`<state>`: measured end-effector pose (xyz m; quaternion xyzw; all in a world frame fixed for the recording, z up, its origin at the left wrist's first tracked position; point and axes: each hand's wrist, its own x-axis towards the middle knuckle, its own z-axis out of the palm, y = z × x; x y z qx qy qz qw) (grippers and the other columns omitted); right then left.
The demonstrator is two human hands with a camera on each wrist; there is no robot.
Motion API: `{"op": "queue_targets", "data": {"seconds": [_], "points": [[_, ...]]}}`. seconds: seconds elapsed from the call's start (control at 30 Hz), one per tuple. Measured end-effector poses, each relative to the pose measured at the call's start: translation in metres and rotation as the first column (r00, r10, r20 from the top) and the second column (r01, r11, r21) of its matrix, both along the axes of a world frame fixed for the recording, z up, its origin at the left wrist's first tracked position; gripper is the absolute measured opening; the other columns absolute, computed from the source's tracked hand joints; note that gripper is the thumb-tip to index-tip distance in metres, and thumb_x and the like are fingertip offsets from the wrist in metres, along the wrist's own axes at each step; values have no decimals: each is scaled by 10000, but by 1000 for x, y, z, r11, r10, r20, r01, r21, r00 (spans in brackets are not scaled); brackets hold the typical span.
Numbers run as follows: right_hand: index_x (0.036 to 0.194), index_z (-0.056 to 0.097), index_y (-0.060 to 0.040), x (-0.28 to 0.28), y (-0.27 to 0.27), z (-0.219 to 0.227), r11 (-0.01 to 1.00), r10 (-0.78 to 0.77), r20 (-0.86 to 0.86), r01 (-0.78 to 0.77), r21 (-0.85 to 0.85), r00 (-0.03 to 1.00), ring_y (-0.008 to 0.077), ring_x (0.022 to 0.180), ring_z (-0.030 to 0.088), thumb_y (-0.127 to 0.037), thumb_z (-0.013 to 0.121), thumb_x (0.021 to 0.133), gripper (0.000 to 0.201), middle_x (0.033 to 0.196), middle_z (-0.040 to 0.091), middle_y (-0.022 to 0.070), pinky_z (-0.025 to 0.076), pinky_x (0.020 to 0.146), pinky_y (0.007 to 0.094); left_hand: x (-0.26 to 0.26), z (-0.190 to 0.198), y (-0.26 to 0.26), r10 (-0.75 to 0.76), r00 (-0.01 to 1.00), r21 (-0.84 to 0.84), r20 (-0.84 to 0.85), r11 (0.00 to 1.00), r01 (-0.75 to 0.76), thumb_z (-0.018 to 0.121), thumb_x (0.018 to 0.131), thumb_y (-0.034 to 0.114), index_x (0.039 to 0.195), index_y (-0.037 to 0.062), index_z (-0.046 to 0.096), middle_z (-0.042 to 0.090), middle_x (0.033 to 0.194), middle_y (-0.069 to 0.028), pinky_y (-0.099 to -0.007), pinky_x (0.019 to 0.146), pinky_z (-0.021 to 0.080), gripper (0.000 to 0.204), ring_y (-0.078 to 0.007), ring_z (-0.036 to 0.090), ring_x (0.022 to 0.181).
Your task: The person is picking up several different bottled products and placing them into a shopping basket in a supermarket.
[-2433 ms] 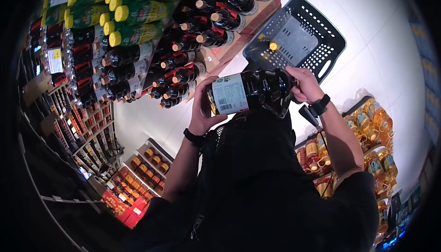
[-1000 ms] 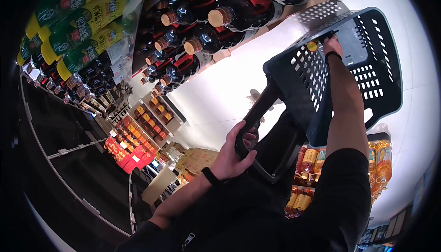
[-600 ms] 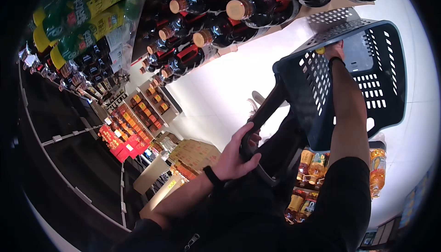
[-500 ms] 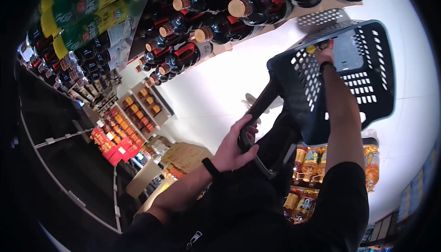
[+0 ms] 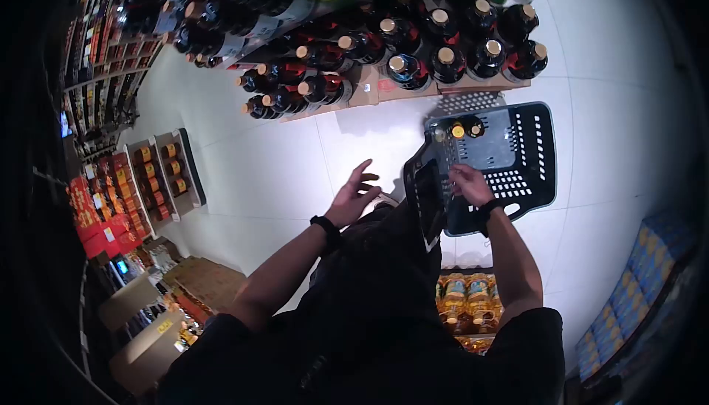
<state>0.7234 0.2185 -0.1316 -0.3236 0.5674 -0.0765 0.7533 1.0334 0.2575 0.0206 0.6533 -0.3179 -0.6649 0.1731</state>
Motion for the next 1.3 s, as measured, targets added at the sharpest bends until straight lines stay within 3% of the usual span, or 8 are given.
{"op": "queue_targets", "data": {"seconds": [0.1, 0.27, 0.4, 0.53, 0.63, 0.83, 1.23, 1.3], "points": [[1217, 565, -17, 45, 25, 67, 992, -41, 123, 26, 122, 992, 155, 723, 636, -366, 534, 972, 428, 943, 660, 82, 523, 668, 284, 92, -31, 90, 128, 973, -64, 189, 991, -118, 626, 914, 213, 1470, 125, 262, 605, 1173, -171, -334, 766, 551, 669, -222, 645, 949], [1212, 562, -38, 93, 68, 126, 988, -78, 182, 52, 145, 980, 177, 695, 644, -376, 540, 961, 422, 865, 658, 102, 539, 668, 323, 197, -48, 229, 499, 829, 120, 253, 834, -538, 615, 891, 160, 1349, 29, 440, 650, 1054, -178, -365, 685, 566, 507, -256, 673, 841], [1014, 587, -21, 173, 145, 153, 999, 26, -29, -25, 30, 999, 153, 511, 571, -264, 631, 907, 269, 645, 574, 41, 467, 475, 297, 281, -44, 418, 675, 688, 258, 268, 637, -726, 559, 907, 139, 1284, -7, 501, 655, 1034, -164, -397, 698, 565, 409, -273, 670, 847], [637, 560, -42, 174, 182, 121, 981, -176, -500, 107, -163, 848, 145, 345, 445, -267, 714, 786, 311, 492, 482, 14, 314, 333, 318, 302, -63, 536, 731, 639, 362, 240, 543, -758, 535, 925, 155, 1264, -3, 518, 661, 1020, -183, -410, 709, 572, 374, -288, 675, 817], [628, 520, -94, 192, 175, 106, 974, -156, -503, 47, -224, 850, 124, 376, 415, -249, 693, 807, 293, 507, 448, -9, 311, 367, 308, 310, -56, 576, 778, 591, 310, 211, 521, -796, 548, 914, 145, 1221, -3, 546, 672, 960, -149, -398, 667, 563, 341, -268, 669, 788], [660, 515, -62, 241, 210, 112, 977, -108, -630, -33, -208, 769, 154, 387, 430, -232, 691, 795, 279, 522, 460, 29, 312, 375, 338, 342, -40, 634, 712, 664, 357, 229, 573, -738, 534, 917, 179, 1224, 10, 543, 676, 967, -135, -367, 675, 557, 351, -237, 673, 787], [687, 610, 67, 300, 264, 71, 926, -56, -695, -223, -305, 717, 195, 413, 501, -237, 704, 775, 331, 535, 546, 101, 357, 409, 370, 447, -72, 610, 847, 514, 256, 134, 471, -844, 524, 901, 80, 1238, 8, 530, 676, 944, -138, -382, 669, 561, 345, -249, 672, 764], [888, 668, 123, 315, 271, 78, 966, -13, -677, -165, -198, 736, 336, 819, 678, -261, 725, 739, 416, 854, 687, 250, 494, 758, 393, 470, -74, 598, 859, 499, 235, 111, 466, -853, 529, 897, 79, 1236, 8, 529, 678, 941, -139, -381, 670, 563, 346, -246, 672, 763]]}}
